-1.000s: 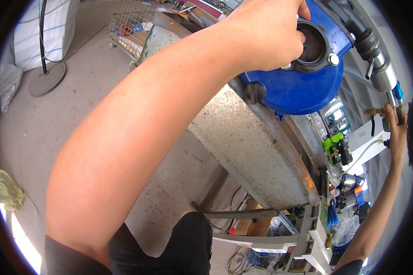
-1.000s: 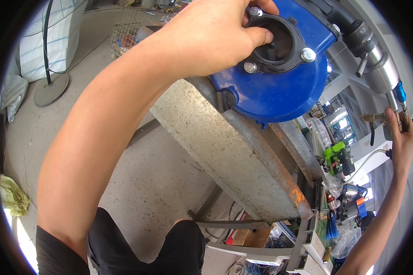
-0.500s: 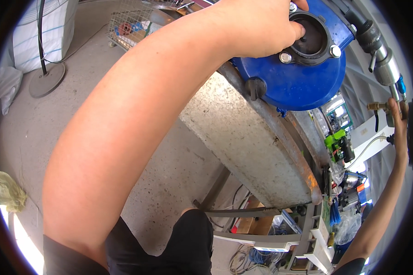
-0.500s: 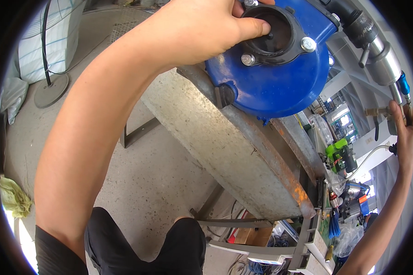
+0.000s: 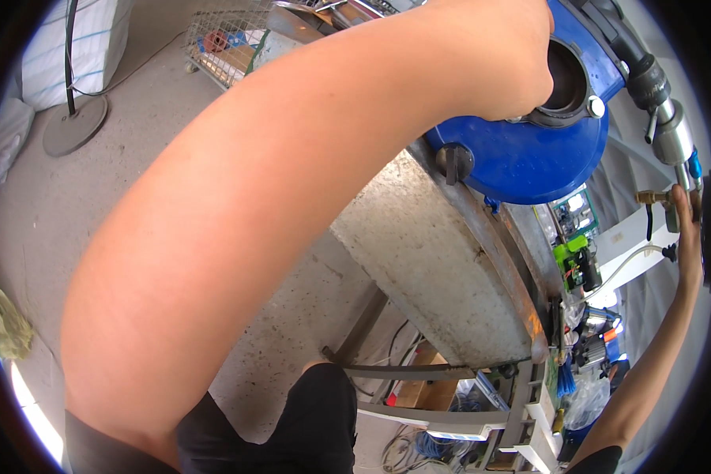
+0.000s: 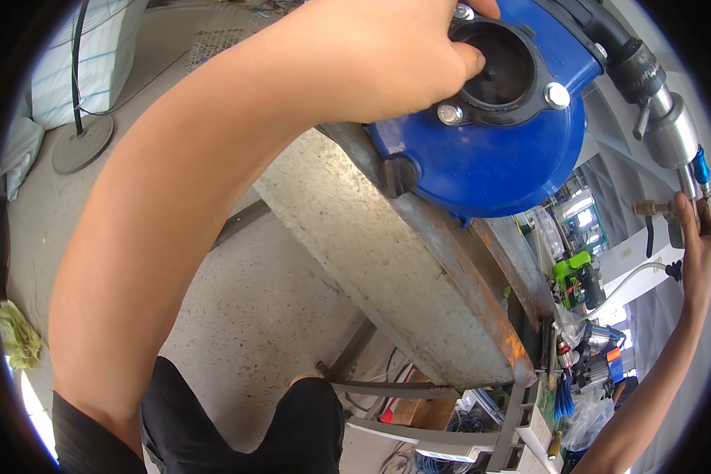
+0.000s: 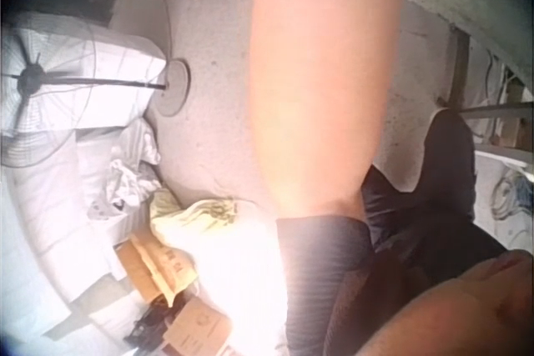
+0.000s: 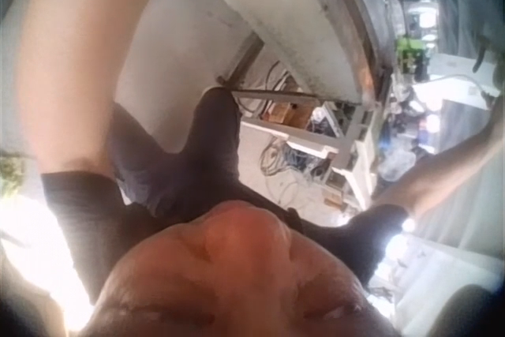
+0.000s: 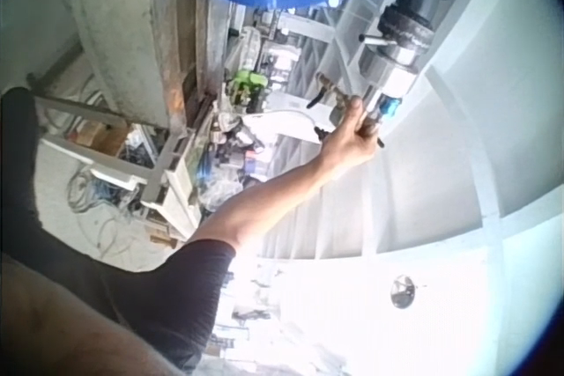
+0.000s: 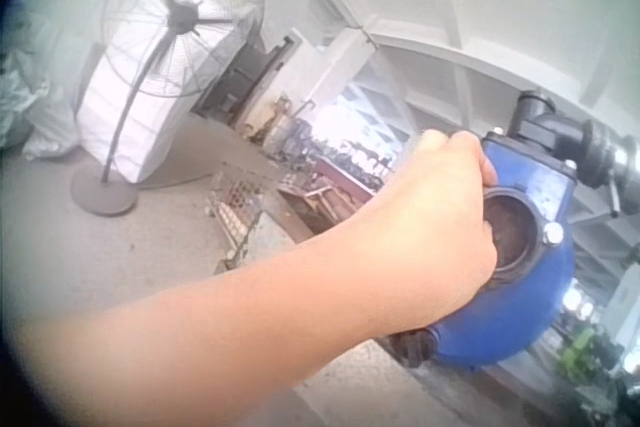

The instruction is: Inspecting and assembling components of a blue industrial water pump on a workbench.

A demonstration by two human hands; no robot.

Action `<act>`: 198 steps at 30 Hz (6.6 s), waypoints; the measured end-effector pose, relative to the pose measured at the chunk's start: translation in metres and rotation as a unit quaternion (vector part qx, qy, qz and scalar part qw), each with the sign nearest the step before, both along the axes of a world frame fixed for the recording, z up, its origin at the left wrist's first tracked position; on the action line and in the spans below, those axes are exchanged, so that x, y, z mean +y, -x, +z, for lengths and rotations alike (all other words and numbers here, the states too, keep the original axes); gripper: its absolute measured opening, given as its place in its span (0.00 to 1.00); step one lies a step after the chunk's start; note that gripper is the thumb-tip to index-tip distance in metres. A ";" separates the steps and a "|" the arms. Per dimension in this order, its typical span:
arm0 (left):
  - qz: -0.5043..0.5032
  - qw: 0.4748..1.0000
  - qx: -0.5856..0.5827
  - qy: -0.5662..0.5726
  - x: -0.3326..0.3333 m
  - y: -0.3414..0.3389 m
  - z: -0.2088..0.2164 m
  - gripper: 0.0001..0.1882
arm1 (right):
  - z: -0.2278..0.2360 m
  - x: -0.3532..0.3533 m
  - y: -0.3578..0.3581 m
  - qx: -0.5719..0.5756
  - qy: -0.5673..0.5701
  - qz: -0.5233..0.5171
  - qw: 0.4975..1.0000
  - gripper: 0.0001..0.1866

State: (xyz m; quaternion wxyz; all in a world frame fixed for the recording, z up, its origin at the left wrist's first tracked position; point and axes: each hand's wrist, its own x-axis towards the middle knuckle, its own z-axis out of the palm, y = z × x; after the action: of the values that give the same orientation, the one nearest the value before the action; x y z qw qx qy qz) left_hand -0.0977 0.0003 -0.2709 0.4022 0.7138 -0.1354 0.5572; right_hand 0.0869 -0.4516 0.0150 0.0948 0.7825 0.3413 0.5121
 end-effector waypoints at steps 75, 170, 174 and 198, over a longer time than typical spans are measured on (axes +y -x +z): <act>-0.038 0.999 0.003 0.018 0.005 -0.006 -0.008 0.20 | -0.030 0.056 0.050 0.142 -0.072 0.006 0.987 0.22; -0.249 0.949 0.139 0.136 -0.240 -0.156 0.103 0.40 | -0.051 0.104 0.077 0.211 -0.050 0.072 0.973 0.27; -0.276 0.946 0.093 0.144 -0.240 -0.173 0.115 0.30 | -0.047 0.102 0.075 0.221 -0.050 0.071 0.971 0.27; -0.208 0.965 0.089 0.134 -0.218 -0.183 0.100 0.23 | -0.057 0.117 0.049 0.227 -0.040 0.107 0.967 0.24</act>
State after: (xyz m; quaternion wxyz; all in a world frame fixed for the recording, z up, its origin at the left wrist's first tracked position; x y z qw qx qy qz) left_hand 0.0855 -0.2176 -0.1708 0.6117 0.6560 -0.1682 0.4089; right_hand 0.0380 -0.3344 -0.0416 -0.0718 0.8405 0.4147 0.3411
